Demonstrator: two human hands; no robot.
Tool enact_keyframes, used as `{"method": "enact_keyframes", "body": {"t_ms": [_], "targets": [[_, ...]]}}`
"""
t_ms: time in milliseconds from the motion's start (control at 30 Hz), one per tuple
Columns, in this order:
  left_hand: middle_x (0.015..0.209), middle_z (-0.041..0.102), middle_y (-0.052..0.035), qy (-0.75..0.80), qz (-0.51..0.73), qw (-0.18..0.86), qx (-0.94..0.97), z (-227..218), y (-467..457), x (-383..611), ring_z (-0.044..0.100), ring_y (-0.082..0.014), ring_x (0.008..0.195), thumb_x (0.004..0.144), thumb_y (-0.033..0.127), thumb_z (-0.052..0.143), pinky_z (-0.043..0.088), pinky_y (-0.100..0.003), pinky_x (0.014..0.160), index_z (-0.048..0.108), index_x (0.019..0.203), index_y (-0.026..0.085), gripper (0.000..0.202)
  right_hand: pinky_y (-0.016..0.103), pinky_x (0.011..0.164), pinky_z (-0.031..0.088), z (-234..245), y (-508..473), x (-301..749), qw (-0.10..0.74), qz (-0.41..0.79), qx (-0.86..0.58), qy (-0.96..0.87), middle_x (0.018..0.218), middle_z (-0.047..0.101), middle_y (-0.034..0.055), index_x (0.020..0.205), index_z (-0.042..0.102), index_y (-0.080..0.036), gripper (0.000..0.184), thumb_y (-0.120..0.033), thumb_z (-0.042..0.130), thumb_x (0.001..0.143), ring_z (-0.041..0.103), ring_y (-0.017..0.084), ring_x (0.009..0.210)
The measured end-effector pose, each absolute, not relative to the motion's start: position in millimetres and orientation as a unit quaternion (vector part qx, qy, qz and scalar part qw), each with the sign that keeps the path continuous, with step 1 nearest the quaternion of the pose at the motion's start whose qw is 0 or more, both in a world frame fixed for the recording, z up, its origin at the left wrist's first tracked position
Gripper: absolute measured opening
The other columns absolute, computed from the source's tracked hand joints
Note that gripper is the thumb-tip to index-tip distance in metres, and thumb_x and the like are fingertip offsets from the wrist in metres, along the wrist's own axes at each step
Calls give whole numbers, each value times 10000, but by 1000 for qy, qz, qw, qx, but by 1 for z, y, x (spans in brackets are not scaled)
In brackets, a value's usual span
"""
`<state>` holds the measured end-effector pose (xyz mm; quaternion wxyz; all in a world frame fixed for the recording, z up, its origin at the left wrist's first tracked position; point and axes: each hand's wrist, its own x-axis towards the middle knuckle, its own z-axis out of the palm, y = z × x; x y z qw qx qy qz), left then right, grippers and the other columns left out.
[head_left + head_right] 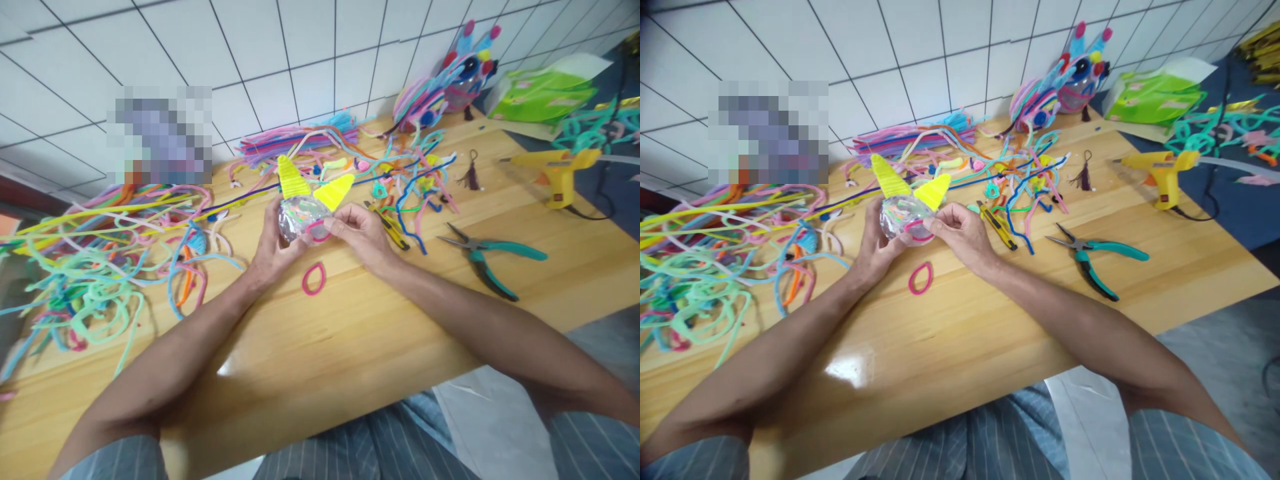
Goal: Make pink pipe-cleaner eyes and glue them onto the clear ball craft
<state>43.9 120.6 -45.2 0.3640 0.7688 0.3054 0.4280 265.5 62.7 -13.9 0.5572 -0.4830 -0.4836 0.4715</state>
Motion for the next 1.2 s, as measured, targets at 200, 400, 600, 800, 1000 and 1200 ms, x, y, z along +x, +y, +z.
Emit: {"method": "enact_keyframes", "body": {"t_ms": [200,400,600,800,1000,1200], "targets": [[1586,561,-157,307,421,356,776,-49,124,41,639,-365,1446,918,878,713,559,-557,1237,289,1675,346,1017,312,646,398,-15,65,266,558,472,-482,-483,720,575,-36,786,641,-258,649,-848,906,739,475,154,700],[1583,579,-157,318,425,365,765,-51,126,40,645,-375,1454,914,903,688,560,-570,1242,328,1661,338,1004,317,693,443,-14,68,267,569,484,-461,-479,771,620,-25,846,666,-253,466,-659,895,818,536,164,749],[1578,592,-156,318,430,373,758,-52,126,40,657,-376,1444,909,874,731,571,-586,1229,343,1659,342,997,317,715,457,-16,67,267,564,470,-469,-492,787,620,-33,861,662,-254,385,-561,891,821,532,159,757],[1587,584,-147,301,430,366,768,-52,127,39,653,-364,1437,920,854,739,559,-567,1237,334,1667,352,987,309,705,448,-18,67,268,564,472,-465,-493,785,618,-35,857,671,-245,428,-599,910,818,527,153,753],[1553,596,-136,282,451,363,765,-54,129,40,662,-353,1401,904,820,793,538,-551,1246,366,1657,328,995,298,678,409,-20,67,266,572,471,-468,-482,750,602,-41,849,678,-235,474,-641,918,804,508,142,723],[1569,572,-139,298,454,363,758,-61,128,41,640,-360,1431,910,777,820,551,-556,1237,336,1671,344,1000,304,659,391,-20,67,267,568,463,-474,-488,731,578,-45,846,666,-249,542,-730,913,801,480,144,697]]}}
